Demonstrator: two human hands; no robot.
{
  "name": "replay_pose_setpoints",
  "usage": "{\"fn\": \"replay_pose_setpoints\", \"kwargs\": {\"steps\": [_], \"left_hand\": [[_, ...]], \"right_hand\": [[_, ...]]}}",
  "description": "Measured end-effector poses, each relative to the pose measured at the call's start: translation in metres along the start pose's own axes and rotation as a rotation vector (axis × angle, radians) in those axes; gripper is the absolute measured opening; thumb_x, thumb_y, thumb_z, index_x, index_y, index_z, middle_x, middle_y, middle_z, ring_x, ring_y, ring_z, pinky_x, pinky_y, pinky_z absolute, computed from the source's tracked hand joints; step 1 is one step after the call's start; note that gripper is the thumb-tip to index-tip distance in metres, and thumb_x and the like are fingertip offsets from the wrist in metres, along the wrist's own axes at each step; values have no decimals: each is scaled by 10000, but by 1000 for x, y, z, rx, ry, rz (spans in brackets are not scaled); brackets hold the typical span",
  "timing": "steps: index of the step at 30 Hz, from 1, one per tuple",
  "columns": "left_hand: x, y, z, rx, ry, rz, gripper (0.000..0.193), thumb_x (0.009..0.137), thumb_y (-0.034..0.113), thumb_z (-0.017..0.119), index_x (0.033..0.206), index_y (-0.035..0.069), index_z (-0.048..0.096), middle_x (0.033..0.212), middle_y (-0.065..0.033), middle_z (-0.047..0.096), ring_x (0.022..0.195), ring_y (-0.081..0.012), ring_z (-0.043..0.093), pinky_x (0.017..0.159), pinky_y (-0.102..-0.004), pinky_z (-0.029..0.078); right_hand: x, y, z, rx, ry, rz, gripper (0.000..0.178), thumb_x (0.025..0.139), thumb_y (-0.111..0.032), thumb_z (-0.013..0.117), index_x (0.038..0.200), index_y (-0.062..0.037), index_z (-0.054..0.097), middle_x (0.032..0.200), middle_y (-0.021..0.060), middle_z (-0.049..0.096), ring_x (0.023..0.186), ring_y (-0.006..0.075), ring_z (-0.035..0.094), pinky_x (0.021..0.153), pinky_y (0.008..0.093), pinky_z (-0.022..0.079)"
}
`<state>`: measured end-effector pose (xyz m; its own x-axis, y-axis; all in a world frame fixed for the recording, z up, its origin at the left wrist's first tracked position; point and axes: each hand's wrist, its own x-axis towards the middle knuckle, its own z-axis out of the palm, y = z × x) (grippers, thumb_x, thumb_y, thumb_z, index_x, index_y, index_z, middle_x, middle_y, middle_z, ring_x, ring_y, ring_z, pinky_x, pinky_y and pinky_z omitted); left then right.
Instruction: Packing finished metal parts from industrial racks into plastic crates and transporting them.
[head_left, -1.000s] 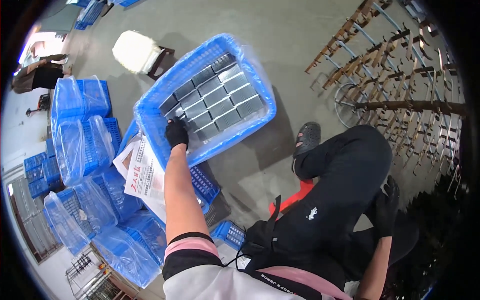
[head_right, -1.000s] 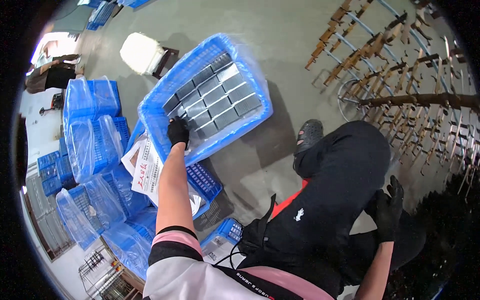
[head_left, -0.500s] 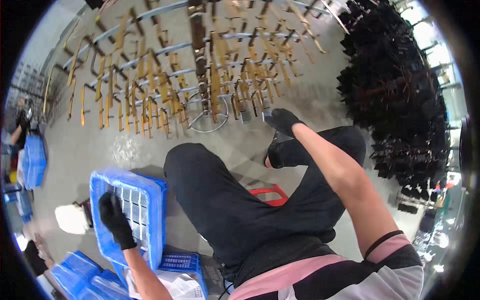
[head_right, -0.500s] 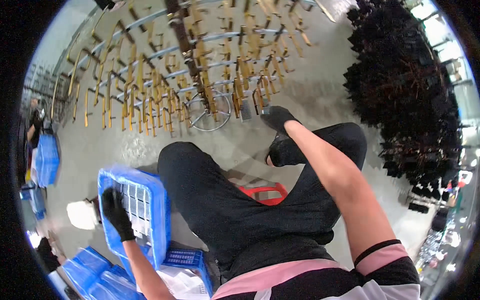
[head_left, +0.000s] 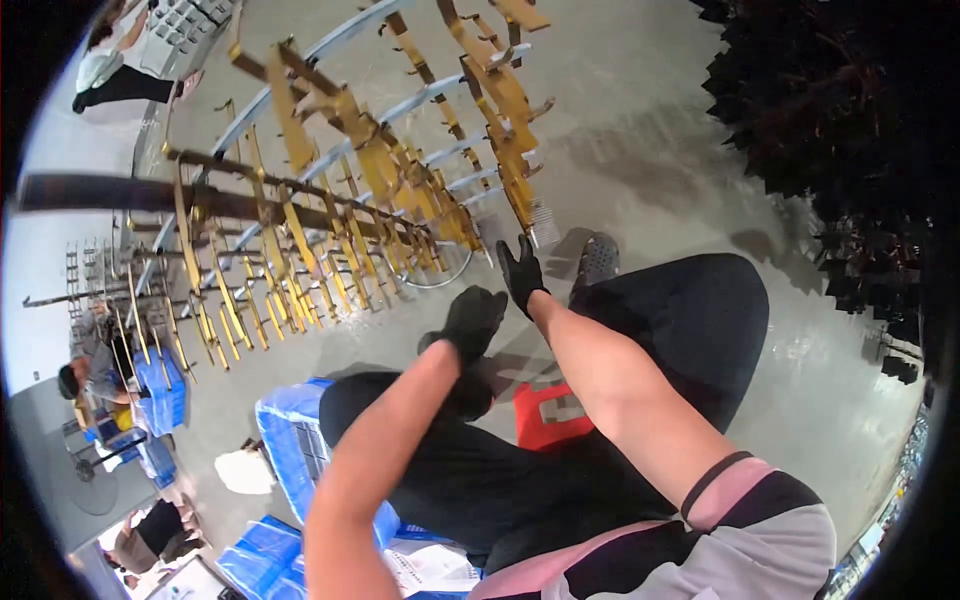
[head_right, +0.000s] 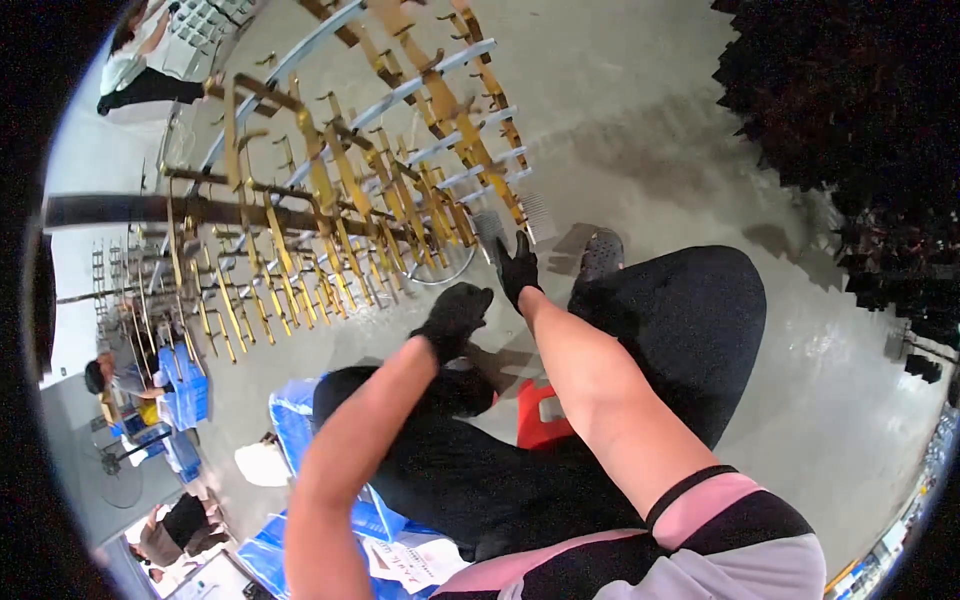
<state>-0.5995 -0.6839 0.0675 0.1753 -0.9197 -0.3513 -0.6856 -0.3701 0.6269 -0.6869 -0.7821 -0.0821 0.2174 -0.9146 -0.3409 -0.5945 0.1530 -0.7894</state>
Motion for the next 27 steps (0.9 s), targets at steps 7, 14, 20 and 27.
{"fn": "replay_pose_setpoints", "kwargs": {"steps": [7,14,20,27], "left_hand": [[81,-73,61,61,335,99,187,843,181,613,972,46,626,829,-174,633,786,-362,603,657,-441,472],[76,-76,65,-152,368,-110,251,819,128,643,1065,93,608,853,-133,651,780,-329,630,645,-429,494],[101,-87,70,-620,412,21,160,858,171,598,1004,112,630,813,-131,642,742,-313,626,628,-421,491],[108,-84,59,-47,334,55,221,873,224,580,1063,112,595,804,-130,638,736,-307,635,621,-426,488]], "right_hand": [[12,-1,26,279,-131,65,635,901,-228,598,1443,-68,309,1270,177,550,1125,265,558,922,374,438],[-1,-8,12,928,-429,211,698,876,-155,611,1478,-174,259,1250,91,553,953,110,558,803,314,465],[42,6,11,796,-527,96,681,895,-178,591,1482,-175,246,1253,100,553,955,115,556,797,314,461],[37,-18,0,470,-377,-3,601,934,-256,541,1472,-189,281,1303,94,507,1022,191,551,848,338,457]]}}
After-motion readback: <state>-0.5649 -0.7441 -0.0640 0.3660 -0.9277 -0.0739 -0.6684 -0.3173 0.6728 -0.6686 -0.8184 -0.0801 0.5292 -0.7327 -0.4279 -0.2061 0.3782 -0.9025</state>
